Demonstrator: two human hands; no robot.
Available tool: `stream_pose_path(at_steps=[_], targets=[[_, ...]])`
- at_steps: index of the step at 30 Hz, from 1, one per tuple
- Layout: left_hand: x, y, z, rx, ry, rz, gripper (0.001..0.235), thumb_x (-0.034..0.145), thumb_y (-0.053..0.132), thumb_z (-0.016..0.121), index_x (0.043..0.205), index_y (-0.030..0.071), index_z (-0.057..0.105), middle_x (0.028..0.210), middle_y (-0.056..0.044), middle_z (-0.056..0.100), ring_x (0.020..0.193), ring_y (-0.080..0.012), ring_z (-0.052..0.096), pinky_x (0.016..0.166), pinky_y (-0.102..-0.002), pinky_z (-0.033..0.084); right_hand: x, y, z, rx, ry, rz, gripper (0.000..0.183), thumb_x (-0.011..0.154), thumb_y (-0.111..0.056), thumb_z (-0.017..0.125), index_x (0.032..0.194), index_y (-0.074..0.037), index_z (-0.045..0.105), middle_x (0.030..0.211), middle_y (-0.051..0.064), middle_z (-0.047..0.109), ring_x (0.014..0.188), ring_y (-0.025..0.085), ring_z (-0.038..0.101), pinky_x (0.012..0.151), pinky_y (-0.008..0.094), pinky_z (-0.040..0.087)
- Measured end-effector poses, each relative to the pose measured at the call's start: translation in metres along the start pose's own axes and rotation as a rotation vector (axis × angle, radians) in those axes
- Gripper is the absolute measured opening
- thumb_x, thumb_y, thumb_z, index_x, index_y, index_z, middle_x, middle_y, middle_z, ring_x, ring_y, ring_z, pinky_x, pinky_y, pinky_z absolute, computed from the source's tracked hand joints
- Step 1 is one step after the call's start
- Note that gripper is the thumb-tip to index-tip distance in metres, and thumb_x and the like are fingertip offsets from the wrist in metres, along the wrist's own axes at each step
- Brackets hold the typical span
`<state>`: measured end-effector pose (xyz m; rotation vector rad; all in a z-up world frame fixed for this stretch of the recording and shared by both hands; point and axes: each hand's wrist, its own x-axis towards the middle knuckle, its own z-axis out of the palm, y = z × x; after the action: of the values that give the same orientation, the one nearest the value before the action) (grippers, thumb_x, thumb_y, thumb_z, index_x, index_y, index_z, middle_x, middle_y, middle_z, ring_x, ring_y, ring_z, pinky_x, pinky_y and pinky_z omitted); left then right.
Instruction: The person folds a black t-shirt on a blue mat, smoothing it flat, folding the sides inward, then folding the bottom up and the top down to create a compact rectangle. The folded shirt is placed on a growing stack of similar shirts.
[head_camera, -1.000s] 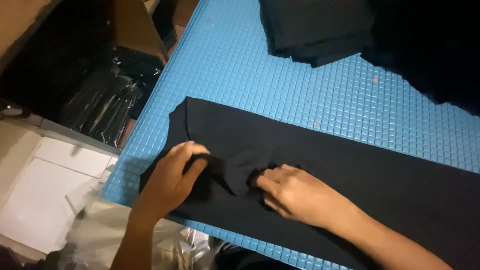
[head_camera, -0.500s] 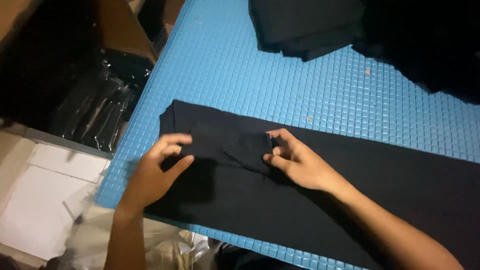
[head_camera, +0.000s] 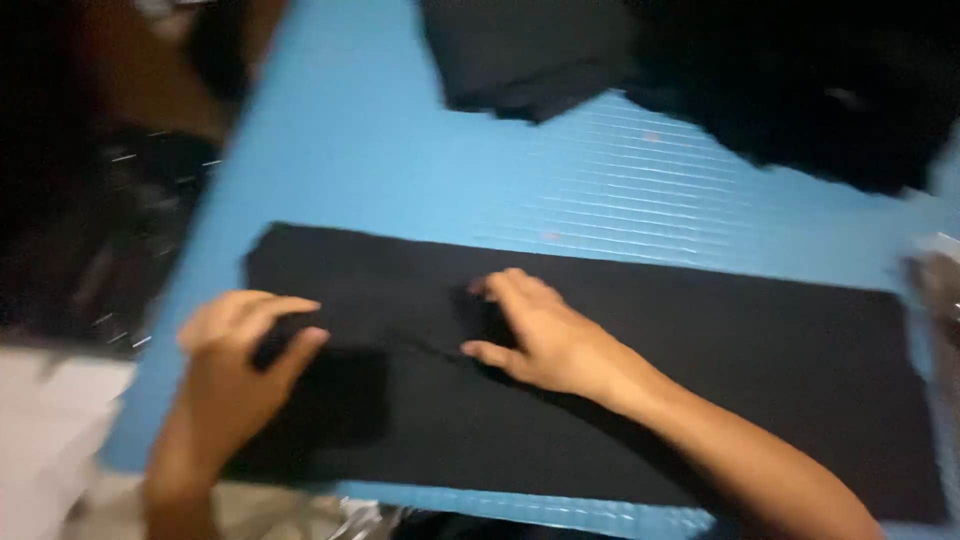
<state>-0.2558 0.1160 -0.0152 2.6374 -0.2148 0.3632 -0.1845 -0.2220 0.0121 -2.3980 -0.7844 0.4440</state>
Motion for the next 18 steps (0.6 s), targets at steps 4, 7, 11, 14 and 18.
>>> stream_pose_path(at_steps=[4, 7, 11, 14, 18], targets=[[0.032, 0.032, 0.006, 0.036, 0.086, 0.065, 0.034, 0.100, 0.018, 0.063, 0.132, 0.006, 0.069, 0.140, -0.019, 0.060, 0.131, -0.0383, 0.053, 0.116, -0.050, 0.035, -0.043, 0.012, -0.037, 0.166, 0.040, 0.049, 0.048, 0.101, -0.036, 0.054, 0.139, -0.007, 0.047, 0.141, 0.013, 0.053, 0.128, 0.028, 0.060, 0.104, 0.039, 0.049], [0.050, 0.049, 0.032, 0.224, -0.118, -0.148, 0.061, 0.101, 0.042, 0.041, 0.152, 0.010, 0.050, 0.163, -0.019, 0.039, 0.151, -0.0382, 0.029, 0.123, -0.054, 0.019, -0.095, 0.066, -0.053, -0.036, 0.278, -0.050, 0.034, 0.104, -0.022, 0.051, 0.132, -0.002, 0.055, 0.135, 0.019, 0.058, 0.124, 0.033, 0.060, 0.105, 0.042, 0.048], [0.061, 0.044, 0.059, 0.421, -0.543, -0.516, 0.093, 0.089, 0.075, 0.027, 0.163, 0.023, 0.008, 0.174, -0.008, -0.002, 0.161, -0.0292, -0.004, 0.125, -0.054, -0.004, -0.170, 0.192, -0.068, -0.505, 0.599, 0.025, 0.041, 0.097, -0.003, 0.061, 0.138, -0.002, 0.056, 0.137, 0.025, 0.059, 0.120, 0.041, 0.059, 0.103, 0.051, 0.047], [0.058, 0.051, 0.059, 0.425, -0.471, -0.494, 0.093, 0.090, 0.073, 0.031, 0.163, 0.020, 0.011, 0.174, -0.011, 0.003, 0.160, -0.0299, -0.001, 0.125, -0.052, -0.003, -0.223, 0.249, -0.072, -0.289, 0.345, 0.613, 0.075, 0.096, -0.049, 0.052, 0.162, -0.021, 0.029, 0.170, 0.019, 0.018, 0.157, 0.038, 0.013, 0.124, 0.054, 0.009], [0.062, 0.046, 0.057, 0.469, -0.490, -0.522, 0.091, 0.091, 0.071, 0.030, 0.164, 0.021, 0.009, 0.174, -0.011, -0.001, 0.160, -0.0294, -0.002, 0.125, -0.051, -0.004, -0.263, 0.251, -0.081, -0.321, 0.382, 0.461, 0.074, 0.094, -0.036, 0.058, 0.161, -0.016, 0.033, 0.170, 0.022, 0.023, 0.156, 0.039, 0.021, 0.123, 0.054, 0.016]])
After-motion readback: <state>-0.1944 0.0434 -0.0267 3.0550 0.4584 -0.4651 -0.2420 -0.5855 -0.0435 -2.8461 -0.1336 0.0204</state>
